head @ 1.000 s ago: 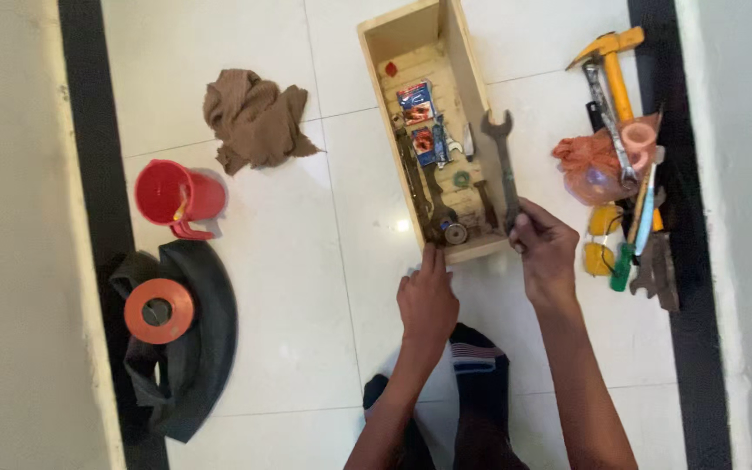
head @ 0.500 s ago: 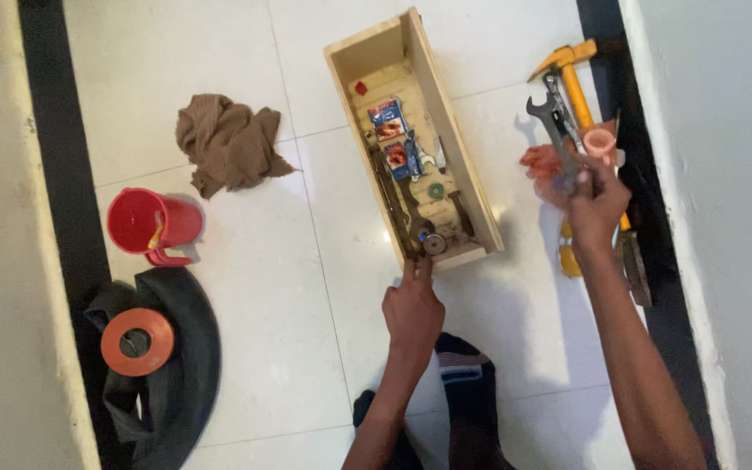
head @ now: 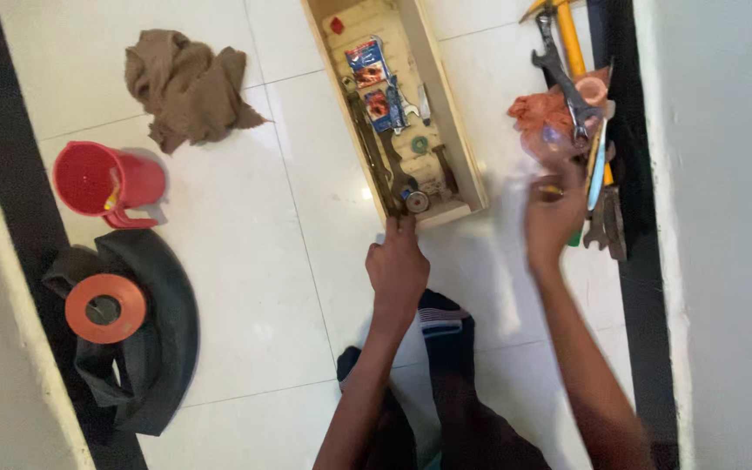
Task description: The person removes various tools and items from a wooden drawer, including a plastic bag, wrench, screwdriver, and tape measure, placing them on the floor. They then use the tape measure to measure the interior length and width of the drawer before wiping the inside with their hand.
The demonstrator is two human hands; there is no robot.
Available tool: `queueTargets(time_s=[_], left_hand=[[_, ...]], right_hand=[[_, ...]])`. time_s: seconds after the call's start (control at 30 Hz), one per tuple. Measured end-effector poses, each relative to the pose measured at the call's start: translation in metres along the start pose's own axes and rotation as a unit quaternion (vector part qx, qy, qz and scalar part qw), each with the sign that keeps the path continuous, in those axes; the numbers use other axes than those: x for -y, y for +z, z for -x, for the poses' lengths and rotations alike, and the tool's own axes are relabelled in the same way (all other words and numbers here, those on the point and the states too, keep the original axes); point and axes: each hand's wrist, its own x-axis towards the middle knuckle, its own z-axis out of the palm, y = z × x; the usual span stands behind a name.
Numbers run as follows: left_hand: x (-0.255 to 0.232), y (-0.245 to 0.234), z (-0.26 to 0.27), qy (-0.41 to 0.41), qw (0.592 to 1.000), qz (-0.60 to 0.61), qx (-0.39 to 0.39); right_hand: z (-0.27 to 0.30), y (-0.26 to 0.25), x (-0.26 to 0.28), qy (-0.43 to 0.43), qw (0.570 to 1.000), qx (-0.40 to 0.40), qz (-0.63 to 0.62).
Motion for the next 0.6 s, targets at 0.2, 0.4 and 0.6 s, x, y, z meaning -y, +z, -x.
queueTargets(time_s=[0.2, 0.4, 0.6], left_hand=[[0.006, -0.007, 0.008, 0.021, 0.997, 0.071, -0.007], [0.007, -0.009, 0.012, 0.006, 0.993, 0.116, 0.019], [0.005, -0.011, 0.01, 0.037, 0.977, 0.21, -0.031]], right_hand=[[0.021, 0.065, 0.088, -0.164, 0.954, 0.231, 0.102], [0.007, 0.126, 0.092, -0.154, 0.901, 0.335, 0.228], [0.008, 0.16, 0.055, -0.187, 0.921, 0.26, 0.221]])
